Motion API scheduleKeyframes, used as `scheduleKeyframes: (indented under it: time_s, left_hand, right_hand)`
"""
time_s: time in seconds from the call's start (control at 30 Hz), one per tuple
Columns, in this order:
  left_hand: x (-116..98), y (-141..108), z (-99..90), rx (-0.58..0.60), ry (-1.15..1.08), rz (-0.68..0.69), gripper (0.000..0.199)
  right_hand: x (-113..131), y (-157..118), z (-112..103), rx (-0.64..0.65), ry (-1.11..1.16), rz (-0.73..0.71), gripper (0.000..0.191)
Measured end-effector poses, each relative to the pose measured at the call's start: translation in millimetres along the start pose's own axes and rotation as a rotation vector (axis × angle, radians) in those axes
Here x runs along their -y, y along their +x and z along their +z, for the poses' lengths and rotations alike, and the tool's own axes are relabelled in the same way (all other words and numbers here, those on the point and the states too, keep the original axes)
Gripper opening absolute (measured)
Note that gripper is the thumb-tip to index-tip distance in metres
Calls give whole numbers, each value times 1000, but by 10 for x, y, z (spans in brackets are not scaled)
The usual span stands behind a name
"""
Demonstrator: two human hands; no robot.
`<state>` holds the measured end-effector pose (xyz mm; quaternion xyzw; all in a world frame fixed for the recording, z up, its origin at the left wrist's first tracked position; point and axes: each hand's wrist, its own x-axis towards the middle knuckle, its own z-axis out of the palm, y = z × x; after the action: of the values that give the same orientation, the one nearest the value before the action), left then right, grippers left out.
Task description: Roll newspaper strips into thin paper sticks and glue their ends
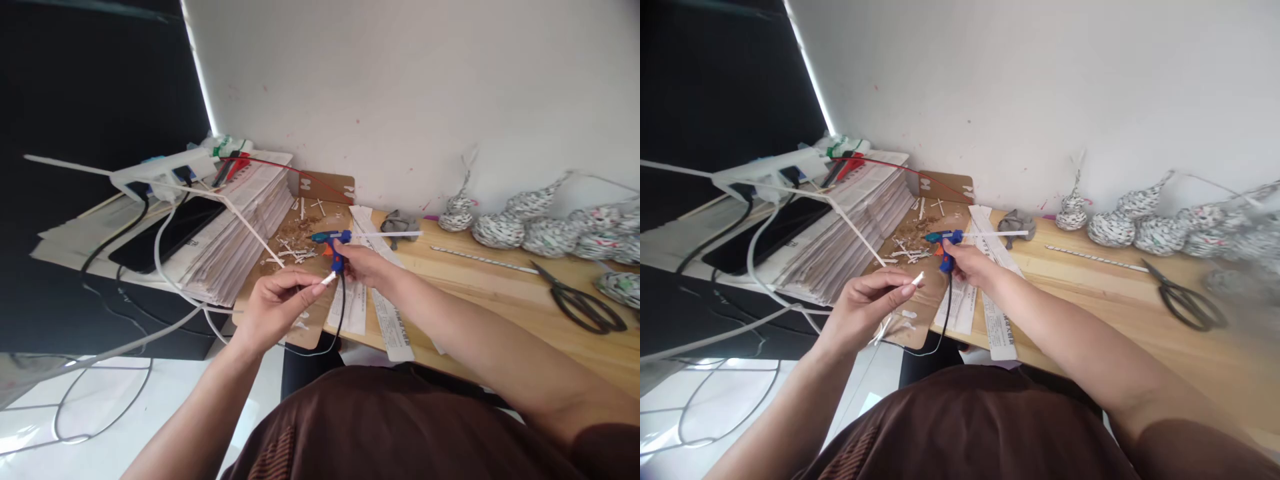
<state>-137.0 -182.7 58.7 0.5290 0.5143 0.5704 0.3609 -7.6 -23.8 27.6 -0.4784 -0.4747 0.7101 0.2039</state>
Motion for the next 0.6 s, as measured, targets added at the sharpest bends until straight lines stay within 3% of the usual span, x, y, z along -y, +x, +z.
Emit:
scheduleKeyframes:
  time_s: [0.13, 0.23, 0.37, 0.5, 0.6]
  left_hand:
    - [29, 83, 28, -3, -20, 18, 11]
    - [60, 112, 45, -14, -45, 11, 11]
    - [81, 132, 76, -60, -118, -28, 9]
    - [64, 165, 152, -63, -197, -28, 9]
    - [30, 195, 233, 5, -213, -19, 7]
  right_hand:
    - [68, 155, 134, 1, 21, -23, 27]
    - [80, 84, 111, 26, 27, -60, 18]
    - [27, -293, -54, 58, -12, -154, 8]
    - [-28, -762, -136, 269, -25, -480, 27]
    - [-44, -952, -84, 309, -4, -571, 29]
